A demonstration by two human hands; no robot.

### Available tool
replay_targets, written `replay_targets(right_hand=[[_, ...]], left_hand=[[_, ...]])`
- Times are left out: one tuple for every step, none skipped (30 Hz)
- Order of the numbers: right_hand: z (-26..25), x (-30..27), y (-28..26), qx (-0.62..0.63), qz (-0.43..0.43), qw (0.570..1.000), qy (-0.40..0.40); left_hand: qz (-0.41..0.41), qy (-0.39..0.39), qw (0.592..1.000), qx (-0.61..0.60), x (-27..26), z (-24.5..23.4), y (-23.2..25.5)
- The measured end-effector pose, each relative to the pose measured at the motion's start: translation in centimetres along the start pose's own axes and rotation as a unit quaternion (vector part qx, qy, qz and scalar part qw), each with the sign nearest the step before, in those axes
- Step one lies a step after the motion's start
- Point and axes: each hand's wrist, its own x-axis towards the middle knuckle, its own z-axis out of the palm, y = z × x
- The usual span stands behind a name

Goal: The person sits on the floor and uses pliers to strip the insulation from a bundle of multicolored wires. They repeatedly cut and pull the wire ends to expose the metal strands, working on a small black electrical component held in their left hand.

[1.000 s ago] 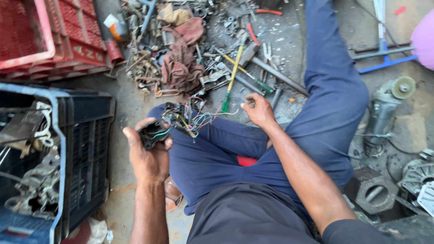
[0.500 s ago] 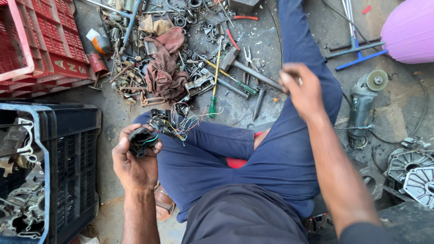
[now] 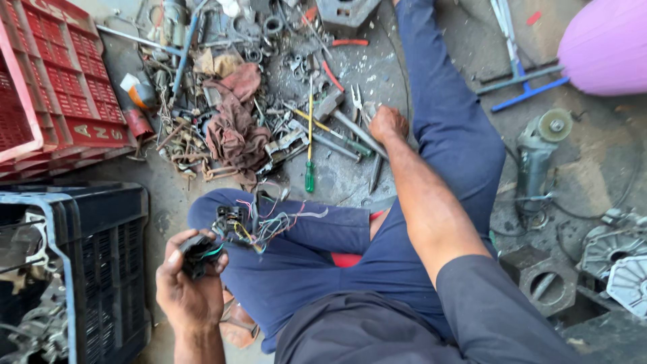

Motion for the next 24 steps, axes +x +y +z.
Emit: replay_targets(right_hand=[[-0.4, -0.1, -0.2, -0.007, 0.002, 1.0, -0.009], [-0.5, -0.3, -0.3, -0.015, 0.004, 1.0, -0.017], [-0.8, -0.4, -0.6, -0.027, -0.005, 0.999, -0.017], [-0.6, -0.7, -0.9, -0.04, -0.015, 0.999, -0.016], [-0.5, -0.6, -1.4, -0.053, -0.028, 0.998, -0.016], [-0.4, -0.2, -1.7, -0.053, -0.036, 0.998, 0.002], [0.1, -0.2, -1.6, -0.055, -0.044, 0.997, 0.016], [0.7, -0.2, -1.6, -0.057, -0.052, 0.997, 0.029], [0.9, 0.0, -1.7, -0.033, -0.074, 0.994, 0.076], [1.0, 0.0, -1.7, -0.008, -0.096, 0.988, 0.123], [0.9, -0.2, -1.8, 0.014, -0.118, 0.978, 0.169], [0.5, -0.5, -2.2, 0.029, -0.133, 0.973, 0.188], [-0.1, -0.8, -2.9, 0.043, -0.149, 0.966, 0.206], [-0.9, -1.3, -3.7, 0.056, -0.164, 0.959, 0.223], [-2.0, -2.0, -4.6, 0.107, -0.15, 0.959, 0.216], [-3.0, -2.8, -5.3, 0.157, -0.136, 0.956, 0.207], [-3.8, -3.7, -5.8, 0.206, -0.121, 0.951, 0.194], [-4.5, -4.4, -6.1, 0.256, -0.153, 0.929, 0.219], [-5.0, -4.8, -6.2, 0.305, -0.185, 0.902, 0.242], [-5.0, -5.0, -6.1, 0.353, -0.216, 0.871, 0.264], [-4.7, -4.9, -6.0, 0.391, -0.242, 0.849, 0.262], [-3.9, -4.7, -5.6, 0.427, -0.267, 0.824, 0.259], [-2.9, -4.0, -5.2, 0.463, -0.293, 0.796, 0.256], [-1.5, -3.3, -4.6, 0.449, -0.294, 0.806, 0.249]], left_hand=[[0.0, -0.009, 1.0, -0.002, 0.2, 0.1, 0.0], [0.001, -0.018, 1.0, -0.004, 0.4, 0.4, 0.1], [0.005, -0.03, 0.999, -0.011, 0.8, 0.9, 0.0], [0.004, -0.034, 0.999, -0.007, 1.0, 1.3, 0.0], [0.006, -0.035, 0.999, -0.004, 1.0, 1.7, 0.1], [0.007, -0.036, 0.999, -0.001, 1.1, 2.0, 0.2], [0.009, -0.039, 0.999, 0.001, 0.9, 2.2, 0.4], [0.011, -0.043, 0.999, 0.004, 0.9, 2.4, 0.6], [0.014, -0.051, 0.999, 0.004, 1.2, 2.6, 0.7], [0.015, -0.049, 0.999, 0.005, 1.2, 2.7, 0.9], [0.016, -0.046, 0.999, 0.005, 1.0, 2.7, 1.0], [0.016, -0.043, 0.999, 0.004, 0.9, 2.7, 1.0], [0.019, -0.044, 0.999, 0.006, 1.0, 2.8, 1.0], [0.022, -0.045, 0.999, 0.007, 1.0, 2.8, 1.0], [0.028, -0.046, 0.999, 0.007, 0.9, 2.7, 1.0], [0.029, -0.049, 0.998, 0.003, 0.8, 2.6, 1.0], [0.028, -0.049, 0.998, 0.001, 0.7, 2.5, 0.9], [0.027, -0.05, 0.998, -0.001, 0.6, 2.4, 0.8], [0.025, -0.048, 0.999, -0.004, 0.5, 2.3, 0.7], [0.023, -0.046, 0.999, -0.008, 0.4, 2.3, 0.7], [0.022, -0.046, 0.999, -0.012, 0.3, 2.2, 0.6], [0.022, -0.047, 0.999, -0.009, 0.0, 2.1, 0.7], [0.024, -0.049, 0.999, -0.007, 0.0, 2.0, 0.7], [0.025, -0.051, 0.998, -0.005, -0.1, 1.9, 0.7]])
